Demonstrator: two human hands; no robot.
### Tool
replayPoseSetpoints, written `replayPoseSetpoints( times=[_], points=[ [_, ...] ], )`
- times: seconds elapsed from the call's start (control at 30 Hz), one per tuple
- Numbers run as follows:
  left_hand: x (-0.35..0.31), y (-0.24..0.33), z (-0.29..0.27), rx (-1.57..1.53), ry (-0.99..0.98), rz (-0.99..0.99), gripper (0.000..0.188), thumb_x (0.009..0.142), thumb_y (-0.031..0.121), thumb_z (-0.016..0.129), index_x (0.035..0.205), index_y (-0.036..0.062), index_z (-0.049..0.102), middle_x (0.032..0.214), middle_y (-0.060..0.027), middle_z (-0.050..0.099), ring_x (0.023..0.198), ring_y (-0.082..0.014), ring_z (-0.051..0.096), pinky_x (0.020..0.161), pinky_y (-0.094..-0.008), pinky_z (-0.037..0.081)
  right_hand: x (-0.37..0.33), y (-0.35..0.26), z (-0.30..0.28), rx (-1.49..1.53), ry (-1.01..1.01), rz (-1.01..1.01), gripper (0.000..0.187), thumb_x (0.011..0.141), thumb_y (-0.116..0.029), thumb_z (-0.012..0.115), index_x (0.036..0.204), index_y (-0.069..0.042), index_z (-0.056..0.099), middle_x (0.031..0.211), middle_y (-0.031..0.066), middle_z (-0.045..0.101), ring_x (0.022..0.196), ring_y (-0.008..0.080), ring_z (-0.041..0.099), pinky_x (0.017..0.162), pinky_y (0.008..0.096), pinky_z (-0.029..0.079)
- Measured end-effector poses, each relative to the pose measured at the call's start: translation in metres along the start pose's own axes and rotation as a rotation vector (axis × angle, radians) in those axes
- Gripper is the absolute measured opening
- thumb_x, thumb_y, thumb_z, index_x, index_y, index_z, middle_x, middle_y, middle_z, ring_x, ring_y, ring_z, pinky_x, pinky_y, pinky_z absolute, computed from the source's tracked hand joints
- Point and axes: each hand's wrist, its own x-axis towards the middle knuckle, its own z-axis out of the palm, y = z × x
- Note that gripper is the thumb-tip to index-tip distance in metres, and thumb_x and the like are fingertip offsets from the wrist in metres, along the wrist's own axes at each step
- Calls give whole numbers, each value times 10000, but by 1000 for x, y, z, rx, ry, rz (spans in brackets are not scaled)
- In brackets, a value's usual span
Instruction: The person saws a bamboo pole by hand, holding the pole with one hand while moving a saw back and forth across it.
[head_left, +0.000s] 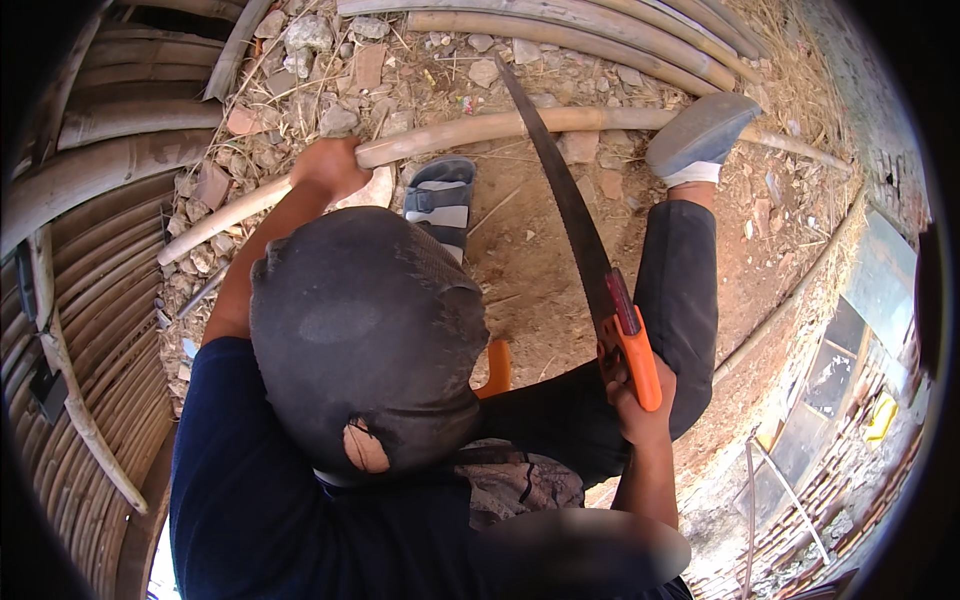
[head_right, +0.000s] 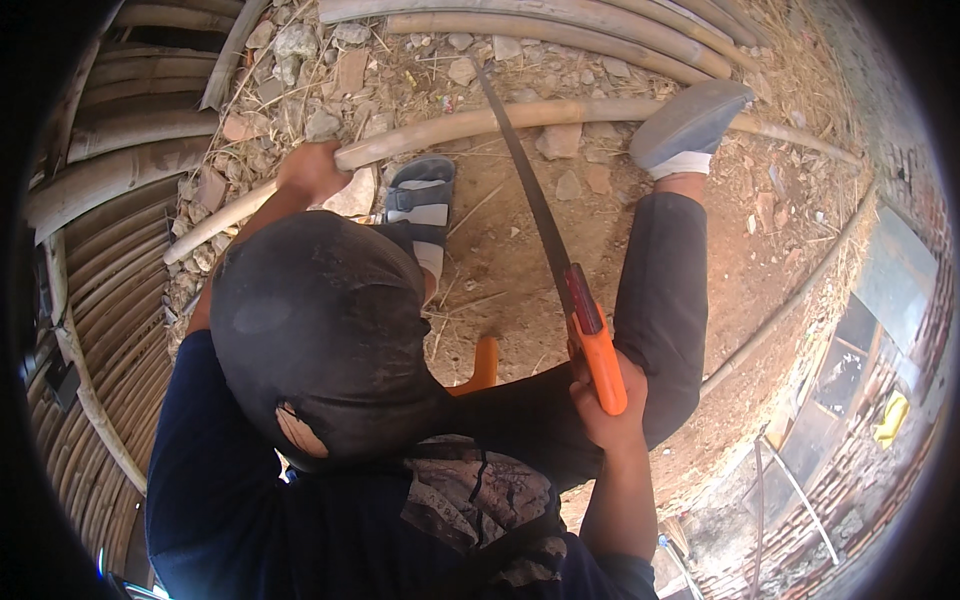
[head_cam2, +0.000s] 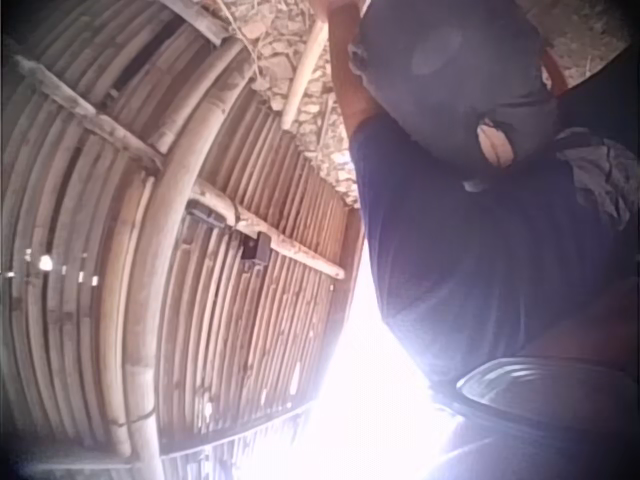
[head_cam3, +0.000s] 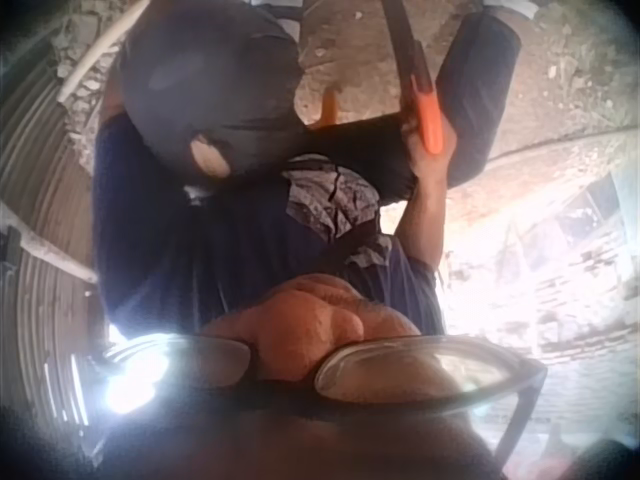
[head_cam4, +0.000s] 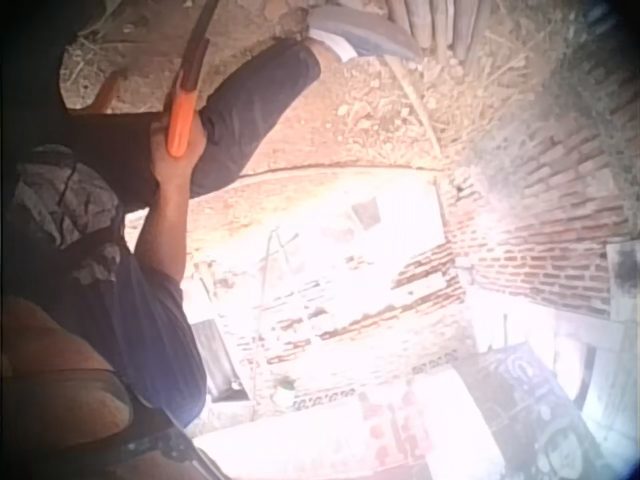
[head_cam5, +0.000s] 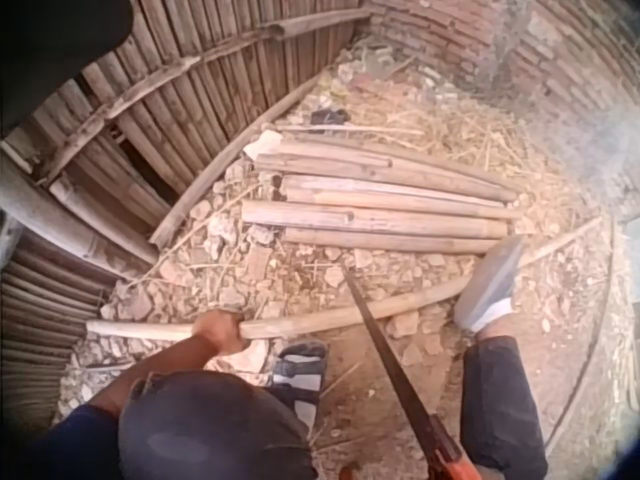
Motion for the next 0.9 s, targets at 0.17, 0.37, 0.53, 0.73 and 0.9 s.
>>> replayPoseSetpoints(
  times=[0.17, 0.37, 0.53, 0.73, 0.9],
  points=[
    [1, 0, -4, -20, -27, 11, 462, 829, 373, 638, 1235, 165, 715, 1148, -157, 753, 1091, -338, 718, 975, -458, 578, -4, -14, 4, -4, -2, 30, 190, 700, 26, 631, 883, -10, 594, 862, 38, 621, 761, 120, 585, 745, 272, 489],
    [2, 1, 5, -12, 57, -10, 452, 817, 363, 639, 1211, 156, 724, 1137, -162, 755, 1079, -341, 722, 955, -466, 584, -33, -15, -9, 25, 16, 68, 165, 692, 23, 621, 847, -25, 591, 815, 27, 617, 709, 115, 580, 693, 273, 488],
    [3, -4, 7, -26, 37, 20, 461, 818, 365, 641, 1218, 150, 720, 1145, -163, 752, 1085, -343, 719, 955, -468, 581, -43, -25, -5, 48, 47, 101, 142, 689, 20, 615, 818, -24, 580, 768, 22, 610, 679, 125, 582, 683, 270, 484],
    [4, 1, 2, -12, 26, -2, 473, 824, 370, 638, 1233, 143, 710, 1151, -158, 749, 1094, -340, 714, 977, -462, 571, -44, -19, -6, -9, 49, 46, 157, 696, 31, 619, 839, -21, 577, 773, 30, 607, 694, 125, 582, 683, 272, 482],
    [3, -2, -7, -36, 20, 20, 457, 821, 365, 642, 1214, 143, 718, 1142, -164, 749, 1087, -335, 717, 969, -463, 575, -35, -30, 9, -69, -20, -14, 160, 719, 26, 617, 874, -8, 598, 818, 40, 624, 739, 127, 602, 717, 273, 497]
  ],
)
